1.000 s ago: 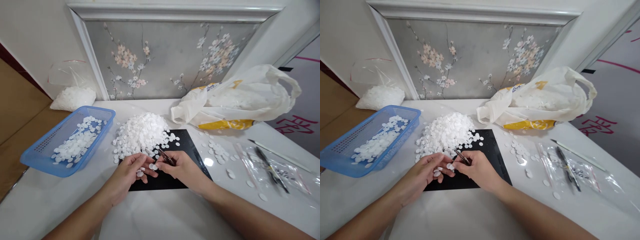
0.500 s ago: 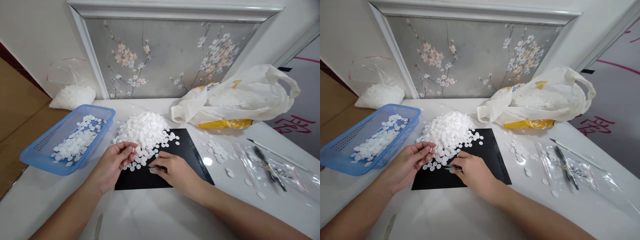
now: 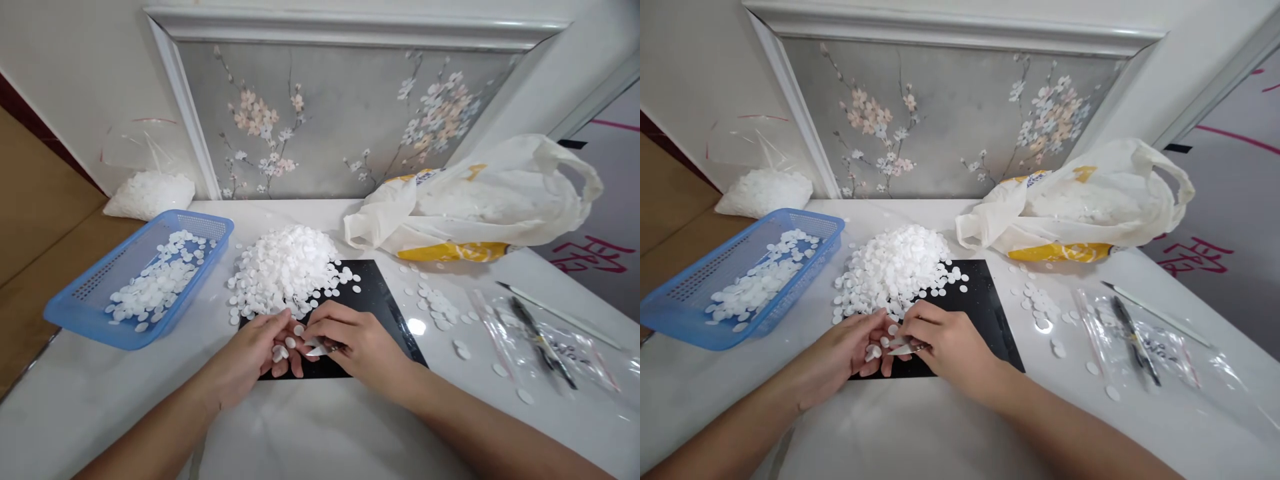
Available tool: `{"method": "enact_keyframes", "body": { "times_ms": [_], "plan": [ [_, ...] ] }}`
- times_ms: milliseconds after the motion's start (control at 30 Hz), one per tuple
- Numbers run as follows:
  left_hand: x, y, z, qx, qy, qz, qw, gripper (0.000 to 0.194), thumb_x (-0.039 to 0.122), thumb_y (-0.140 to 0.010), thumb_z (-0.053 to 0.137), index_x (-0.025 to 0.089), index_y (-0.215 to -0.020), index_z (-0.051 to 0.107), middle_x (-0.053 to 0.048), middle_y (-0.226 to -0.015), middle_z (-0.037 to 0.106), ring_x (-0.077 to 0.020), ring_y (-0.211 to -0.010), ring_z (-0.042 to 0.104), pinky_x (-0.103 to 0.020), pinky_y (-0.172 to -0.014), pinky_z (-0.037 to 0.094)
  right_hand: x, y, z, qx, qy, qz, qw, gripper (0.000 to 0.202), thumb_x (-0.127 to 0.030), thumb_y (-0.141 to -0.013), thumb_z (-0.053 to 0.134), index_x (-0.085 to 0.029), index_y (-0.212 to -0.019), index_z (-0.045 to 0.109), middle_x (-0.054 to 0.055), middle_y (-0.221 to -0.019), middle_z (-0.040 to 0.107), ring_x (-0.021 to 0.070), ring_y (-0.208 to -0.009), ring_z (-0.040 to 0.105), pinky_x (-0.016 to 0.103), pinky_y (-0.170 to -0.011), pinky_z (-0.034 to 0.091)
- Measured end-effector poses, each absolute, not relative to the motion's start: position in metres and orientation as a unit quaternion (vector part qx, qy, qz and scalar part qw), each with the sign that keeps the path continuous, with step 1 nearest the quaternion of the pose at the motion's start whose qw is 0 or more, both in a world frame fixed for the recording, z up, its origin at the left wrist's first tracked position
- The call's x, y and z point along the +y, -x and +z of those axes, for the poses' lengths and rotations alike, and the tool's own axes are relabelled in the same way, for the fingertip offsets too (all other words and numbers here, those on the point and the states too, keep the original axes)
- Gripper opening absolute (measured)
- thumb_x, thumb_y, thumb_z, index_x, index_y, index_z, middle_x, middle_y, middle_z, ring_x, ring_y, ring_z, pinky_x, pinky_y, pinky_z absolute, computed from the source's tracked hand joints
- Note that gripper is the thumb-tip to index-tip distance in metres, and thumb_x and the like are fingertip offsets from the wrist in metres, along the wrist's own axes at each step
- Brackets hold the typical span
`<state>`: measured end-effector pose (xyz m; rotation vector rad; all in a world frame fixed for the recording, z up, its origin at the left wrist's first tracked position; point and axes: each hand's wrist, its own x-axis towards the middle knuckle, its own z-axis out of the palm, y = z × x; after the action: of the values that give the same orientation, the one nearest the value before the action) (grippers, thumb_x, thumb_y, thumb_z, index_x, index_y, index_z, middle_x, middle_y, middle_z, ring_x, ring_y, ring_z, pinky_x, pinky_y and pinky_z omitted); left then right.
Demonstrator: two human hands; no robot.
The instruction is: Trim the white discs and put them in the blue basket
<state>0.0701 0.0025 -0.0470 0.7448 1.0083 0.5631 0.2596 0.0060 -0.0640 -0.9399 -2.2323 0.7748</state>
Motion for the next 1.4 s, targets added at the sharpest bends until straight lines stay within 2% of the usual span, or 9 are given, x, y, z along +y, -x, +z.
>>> {"method": "enact_keyframes", "body": {
  "times_ms": [200,300,433,600,800,1067,1267,1333,1400],
  "plan": [
    [0.007,-0.067,-0.049,0.484,-0.355,0.233,0.765,0.040,0.047,-0.088,0.046,0.009,-0.091,0.060,-0.017,-0.084,0.069,-0.0124,-0.056,0.057,-0.020,-0.043,0.026,0.014,-0.266,-0.059,-0.745,0.484,0.329,0.320,0.014,-0.022,-0.092,0.047,-0.019,-0.089,0.061,0.003,-0.081,0.062,0.0133,-0.073,0.058,0.024,-0.065,0.045],
    [0.013,-0.060,-0.046,0.490,-0.387,0.238,0.744,0.035,0.045,-0.086,0.052,0.010,-0.089,0.060,-0.011,-0.075,0.068,-0.0096,-0.052,0.053,-0.019,-0.041,0.024,0.018,-0.266,-0.060,-0.748,0.501,0.323,0.291,0.022,-0.021,-0.095,0.039,-0.018,-0.094,0.062,0.004,-0.087,0.062,0.0141,-0.080,0.060,0.026,-0.073,0.047],
    [0.026,-0.037,-0.035,0.511,-0.383,0.352,0.684,0.030,0.036,-0.086,0.052,0.014,-0.065,0.050,0.002,-0.051,0.047,-0.0051,-0.043,0.036,-0.018,-0.039,0.019,0.019,-0.253,-0.065,-0.804,0.452,0.316,0.221,0.017,-0.014,-0.089,0.051,-0.021,-0.095,0.066,0.004,-0.094,0.059,0.0134,-0.083,0.060,0.024,-0.075,0.048],
    [0.037,-0.019,-0.028,0.494,-0.323,0.447,0.672,0.036,0.029,-0.084,0.049,0.016,-0.056,0.032,0.005,-0.049,0.032,-0.0052,-0.042,0.026,-0.019,-0.039,0.018,0.022,-0.228,-0.071,-0.878,0.402,0.231,0.120,0.022,-0.019,-0.085,0.058,-0.020,-0.107,0.060,0.007,-0.107,0.054,0.0119,-0.069,0.058,0.027,-0.068,0.050],
    [0.026,-0.029,-0.032,0.485,-0.353,0.372,0.708,0.030,0.033,-0.087,0.047,0.012,-0.067,0.054,-0.002,-0.065,0.053,-0.0056,-0.048,0.036,-0.018,-0.039,0.019,0.025,-0.240,-0.069,-0.868,0.396,0.269,0.136,0.012,-0.005,-0.081,0.056,-0.016,-0.082,0.058,0.004,-0.087,0.054,0.0114,-0.069,0.054,0.023,-0.065,0.046],
    [0.019,-0.040,-0.041,0.500,-0.434,0.270,0.700,0.022,0.037,-0.089,0.048,0.018,-0.096,0.055,0.003,-0.063,0.046,-0.0072,-0.055,0.038,-0.018,-0.048,0.024,0.018,-0.284,-0.067,-0.757,0.518,0.350,0.190,0.012,-0.017,-0.082,0.061,-0.022,-0.092,0.061,0.001,-0.088,0.058,0.0119,-0.070,0.053,0.024,-0.062,0.043],
    [0.015,-0.058,-0.047,0.560,-0.582,0.213,0.549,0.026,0.044,-0.089,0.043,0.021,-0.088,0.055,0.006,-0.057,0.027,-0.0092,-0.052,0.026,-0.022,-0.050,0.021,0.028,-0.298,-0.064,-0.750,0.526,0.343,0.209,0.012,-0.021,-0.088,0.051,-0.021,-0.085,0.063,0.001,-0.087,0.061,0.0133,-0.079,0.056,0.025,-0.069,0.043],
    [0.013,-0.067,-0.049,0.577,-0.662,0.177,0.444,0.021,0.042,-0.088,0.047,0.024,-0.087,0.058,0.005,-0.057,0.032,-0.0099,-0.052,0.030,-0.023,-0.051,0.023,0.029,-0.300,-0.062,-0.743,0.531,0.353,0.205,0.011,-0.021,-0.087,0.054,-0.020,-0.082,0.064,0.000,-0.085,0.061,0.0128,-0.076,0.056,0.025,-0.067,0.042],
    [0.012,-0.075,-0.052,0.565,-0.729,0.143,0.359,0.018,0.035,-0.088,0.047,0.027,-0.093,0.062,0.004,-0.064,0.048,-0.0115,-0.059,0.043,-0.024,-0.057,0.030,0.029,-0.301,-0.061,-0.735,0.535,0.362,0.208,0.010,-0.018,-0.085,0.055,-0.020,-0.080,0.064,0.000,-0.084,0.061,0.0124,-0.075,0.056,0.024,-0.066,0.041]
  ]
}}
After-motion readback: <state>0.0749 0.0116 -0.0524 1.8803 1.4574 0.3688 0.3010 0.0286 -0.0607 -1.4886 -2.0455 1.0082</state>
